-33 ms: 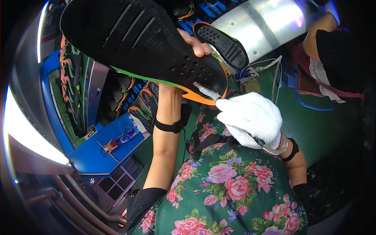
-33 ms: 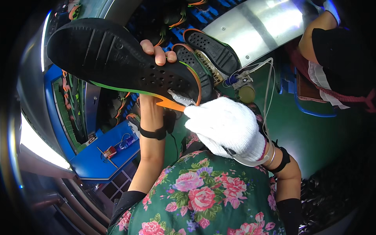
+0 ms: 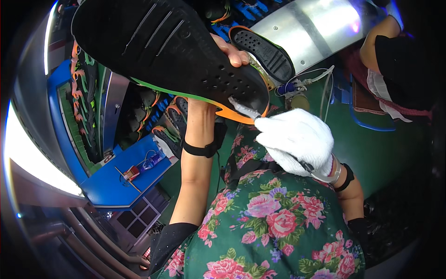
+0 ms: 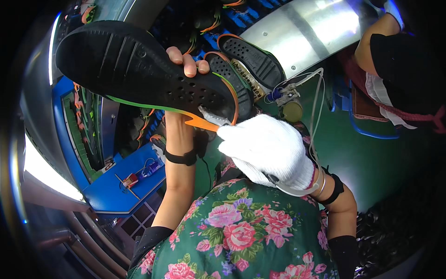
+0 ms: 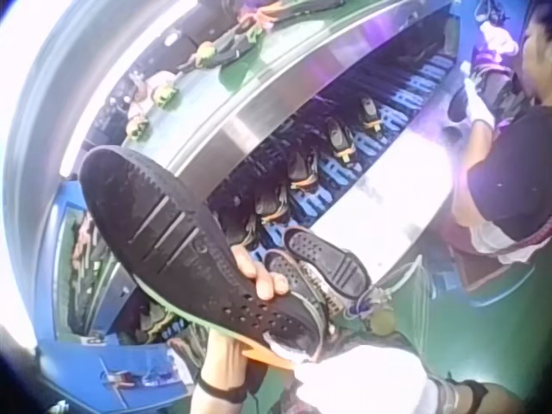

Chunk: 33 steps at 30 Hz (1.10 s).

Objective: Applying glue or chemical primer to the bottom of shoe soles using a handheld brush.

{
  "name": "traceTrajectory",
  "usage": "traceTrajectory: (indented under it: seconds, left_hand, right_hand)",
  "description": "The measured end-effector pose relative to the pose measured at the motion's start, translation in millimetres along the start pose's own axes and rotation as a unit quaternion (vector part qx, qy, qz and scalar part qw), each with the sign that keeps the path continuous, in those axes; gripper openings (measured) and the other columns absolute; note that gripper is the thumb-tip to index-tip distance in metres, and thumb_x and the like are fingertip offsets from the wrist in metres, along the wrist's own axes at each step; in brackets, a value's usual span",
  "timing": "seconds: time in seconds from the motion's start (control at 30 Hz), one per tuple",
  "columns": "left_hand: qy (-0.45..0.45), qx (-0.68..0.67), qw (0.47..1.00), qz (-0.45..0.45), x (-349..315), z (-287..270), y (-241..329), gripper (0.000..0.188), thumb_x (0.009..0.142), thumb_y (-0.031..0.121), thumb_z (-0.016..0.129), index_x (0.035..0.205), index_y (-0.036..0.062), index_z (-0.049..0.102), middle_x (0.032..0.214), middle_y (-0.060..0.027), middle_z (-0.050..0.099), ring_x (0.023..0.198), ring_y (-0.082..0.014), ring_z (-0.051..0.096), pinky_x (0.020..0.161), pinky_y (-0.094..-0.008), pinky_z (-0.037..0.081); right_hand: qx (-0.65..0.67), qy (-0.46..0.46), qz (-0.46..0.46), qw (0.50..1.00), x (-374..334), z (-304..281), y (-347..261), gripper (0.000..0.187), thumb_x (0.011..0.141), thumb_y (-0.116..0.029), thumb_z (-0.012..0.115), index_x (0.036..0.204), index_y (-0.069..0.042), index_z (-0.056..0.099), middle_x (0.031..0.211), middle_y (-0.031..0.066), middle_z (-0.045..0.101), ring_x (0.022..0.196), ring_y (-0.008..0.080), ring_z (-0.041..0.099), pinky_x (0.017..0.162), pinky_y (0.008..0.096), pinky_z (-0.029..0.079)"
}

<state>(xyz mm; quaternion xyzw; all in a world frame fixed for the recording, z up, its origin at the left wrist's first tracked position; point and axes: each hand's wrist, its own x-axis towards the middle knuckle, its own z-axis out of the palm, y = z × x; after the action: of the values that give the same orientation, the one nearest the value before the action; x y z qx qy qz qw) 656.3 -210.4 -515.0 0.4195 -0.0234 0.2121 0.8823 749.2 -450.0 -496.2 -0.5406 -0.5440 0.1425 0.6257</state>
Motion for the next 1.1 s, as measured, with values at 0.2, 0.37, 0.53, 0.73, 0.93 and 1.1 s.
traceTrajectory:
  seconds: [0.2,0.37,0.53,0.73,0.93,1.1]
  left_hand:
    - [-0.016,-0.012,1.0,0.001,0.6,1.5,-5.4,0.047,0.101,0.041,0.062,0.119,-0.0028,0.064,0.097,-0.0203,0.071,0.096,-0.0314,0.072,0.093,-0.0446,0.056]
    - [-0.002,-0.02,0.998,-0.055,-1.1,8.0,-1.4,0.066,0.098,0.058,0.056,0.12,-0.0033,0.063,0.102,-0.0199,0.07,0.097,-0.0314,0.072,0.093,-0.0458,0.057]
    - [-0.042,-0.05,0.994,-0.087,-3.2,5.8,2.2,0.057,0.103,0.044,0.058,0.128,-0.0067,0.058,0.111,-0.0199,0.064,0.1,-0.0325,0.07,0.097,-0.0507,0.055]
    - [-0.029,-0.056,0.991,-0.121,-8.3,2.7,-0.7,0.125,0.075,0.1,0.031,0.146,-0.0018,0.049,0.116,-0.0239,0.069,0.1,-0.0353,0.074,0.085,-0.0502,0.063]
    - [0.01,-0.038,0.984,-0.176,-9.9,9.1,1.4,0.123,0.075,0.1,0.032,0.146,0.0005,0.05,0.12,-0.0247,0.068,0.098,-0.0374,0.074,0.082,-0.0512,0.063]
    - [0.055,-0.014,0.971,-0.234,-11.1,14.2,4.5,0.121,0.075,0.099,0.033,0.146,0.0024,0.051,0.123,-0.0253,0.067,0.096,-0.0392,0.073,0.08,-0.0521,0.063]
  right_hand:
    - [0.171,-0.009,0.062,0.983,3.8,-11.9,8.4,0.022,0.074,0.0,0.083,0.095,-0.006,0.081,0.102,0.0116,0.079,0.085,0.0262,0.074,0.072,0.0344,0.058]
    - [0.001,0.011,-0.045,0.999,-0.9,-5.0,5.4,0.03,0.074,-0.001,0.08,0.103,-0.007,0.079,0.105,0.0118,0.078,0.085,0.0264,0.073,0.072,0.0353,0.059]
    - [0.146,-0.07,-0.016,0.987,-6.1,-1.5,8.4,0.026,0.073,-0.002,0.081,0.099,-0.007,0.079,0.105,0.0119,0.078,0.089,0.027,0.075,0.075,0.0355,0.06]
    - [0.006,-0.058,-0.089,0.994,-9.9,0.7,17.0,0.026,0.08,-0.007,0.078,0.106,-0.008,0.078,0.109,0.0103,0.077,0.092,0.0276,0.074,0.077,0.0371,0.06]
    - [0.201,-0.126,-0.038,0.971,-6.7,3.6,17.6,0.024,0.075,-0.008,0.083,0.099,-0.01,0.08,0.101,0.0125,0.079,0.089,0.0275,0.076,0.075,0.0352,0.06]
    - [0.047,-0.117,-0.043,0.991,-4.0,1.4,18.3,0.029,0.073,-0.004,0.085,0.101,-0.009,0.079,0.104,0.0094,0.079,0.092,0.0269,0.076,0.076,0.0343,0.06]
